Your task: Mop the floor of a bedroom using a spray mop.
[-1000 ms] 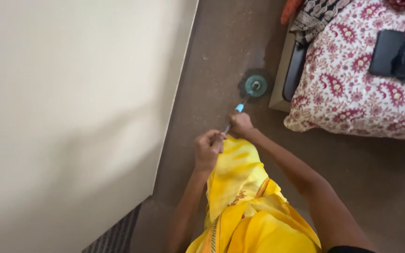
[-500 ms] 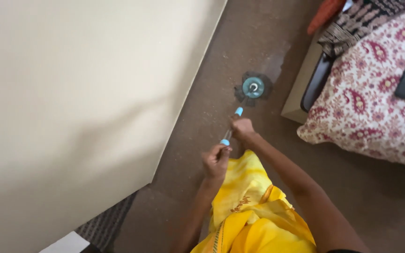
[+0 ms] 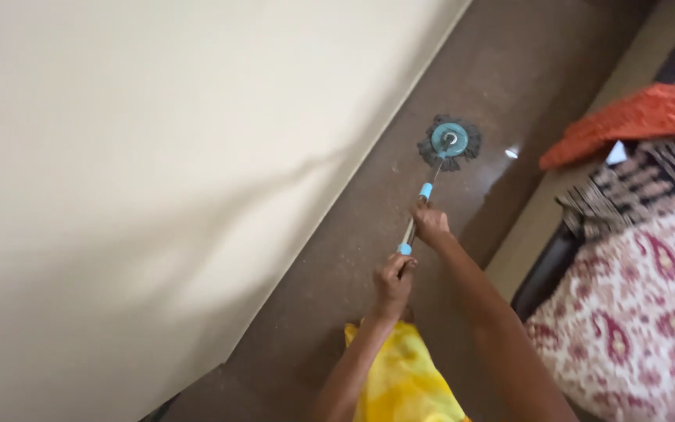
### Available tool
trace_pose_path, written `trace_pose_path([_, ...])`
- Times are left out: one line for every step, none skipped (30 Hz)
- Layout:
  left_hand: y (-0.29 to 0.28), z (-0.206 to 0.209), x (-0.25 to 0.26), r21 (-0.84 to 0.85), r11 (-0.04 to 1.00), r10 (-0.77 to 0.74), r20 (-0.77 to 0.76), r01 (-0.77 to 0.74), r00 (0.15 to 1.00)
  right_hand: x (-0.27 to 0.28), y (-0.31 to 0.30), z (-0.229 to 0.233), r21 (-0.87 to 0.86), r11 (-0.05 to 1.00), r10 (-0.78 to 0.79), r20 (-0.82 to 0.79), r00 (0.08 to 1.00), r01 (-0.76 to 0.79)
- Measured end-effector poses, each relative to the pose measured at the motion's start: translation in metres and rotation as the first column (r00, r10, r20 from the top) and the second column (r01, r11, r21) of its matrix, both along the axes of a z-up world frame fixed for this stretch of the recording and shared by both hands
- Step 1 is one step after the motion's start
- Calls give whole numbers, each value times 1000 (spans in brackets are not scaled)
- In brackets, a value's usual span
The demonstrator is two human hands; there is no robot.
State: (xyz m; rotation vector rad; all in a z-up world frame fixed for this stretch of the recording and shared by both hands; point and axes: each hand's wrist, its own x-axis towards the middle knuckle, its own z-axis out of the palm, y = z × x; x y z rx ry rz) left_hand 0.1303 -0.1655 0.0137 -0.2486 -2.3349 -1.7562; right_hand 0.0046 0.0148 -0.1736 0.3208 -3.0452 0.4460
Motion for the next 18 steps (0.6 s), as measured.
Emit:
trace_pose_path([1, -4, -9, -45, 999, 18, 11, -17, 1000, -12, -1, -5, 4, 1000, 9, -36, 999, -9])
trace_pose_path([2, -4, -22, -49, 998, 40, 14, -39, 999, -27, -5, -3, 0, 1000, 30, -33, 999, -30])
trace_pose_path([2, -3, -34, -32, 997, 69, 16, -69, 997, -41, -10, 0, -13, 1000, 28, -16, 999, -29])
trace_pose_path([1, -2, -46, -16, 995, 99, 17, -98, 995, -53, -17, 4, -25, 999, 27, 2, 1000, -27])
trace_pose_path([-3, 1, -49, -19, 993, 116, 25, -115, 993, -61, -23, -4, -28, 999, 44, 10, 999, -43])
trace_pose_path([-7, 5, -51, 2, 987, 157, 143, -159, 977, -67, -29, -11, -55, 996, 66, 21, 998, -64])
trace_pose_path([-10, 10, -50, 20, 979, 189, 263, -201, 946, -68, -33, -16, -82, 993, 85, 37, 996, -82])
trace_pose_path([-18, 9, -42, 18, 976, 202, 273, -215, 941, -62, -42, -16, -83, 992, 99, 47, 994, -95])
trace_pose_path([-25, 8, -37, -14, 964, 259, 267, -265, 928, -61, -49, -14, -88, 987, 142, 45, 989, -137])
trace_pose_path([-33, 7, -31, -47, 948, 315, 259, -314, 913, -59, -57, -12, -94, 979, 184, 43, 982, -179])
trace_pose_path([-43, 10, -23, -49, 946, 323, 262, -321, 910, -54, -71, -10, -96, 978, 192, 47, 980, -187])
trace_pose_path([-52, 14, -15, 8, 937, 333, 267, -348, 904, -48, -86, -6, -100, 973, 216, 69, 974, -209])
trace_pose_path([-60, 17, -3, 69, 926, 340, 276, -371, 899, -39, -97, -3, -101, 969, 237, 94, 967, -227])
trace_pose_path([-68, 23, 6, 70, 924, 343, 282, -376, 896, -28, -106, 3, -99, 968, 241, 101, 965, -231])
trace_pose_path([-77, 28, 14, 143, 909, 322, 356, -392, 877, -20, -116, 10, -102, 968, 242, 130, 962, -229])
trace_pose_path([-87, 34, 23, 213, 887, 293, 426, -410, 856, -11, -127, 17, -105, 968, 242, 160, 957, -227])
trace_pose_path([-97, 44, 35, 214, 886, 293, 428, -411, 855, 1, -137, 20, -104, 968, 242, 162, 957, -228])
trace_pose_path([-108, 54, 49, 272, 869, 258, 463, -413, 848, 15, -148, 23, -133, 956, 276, 127, 953, -260])
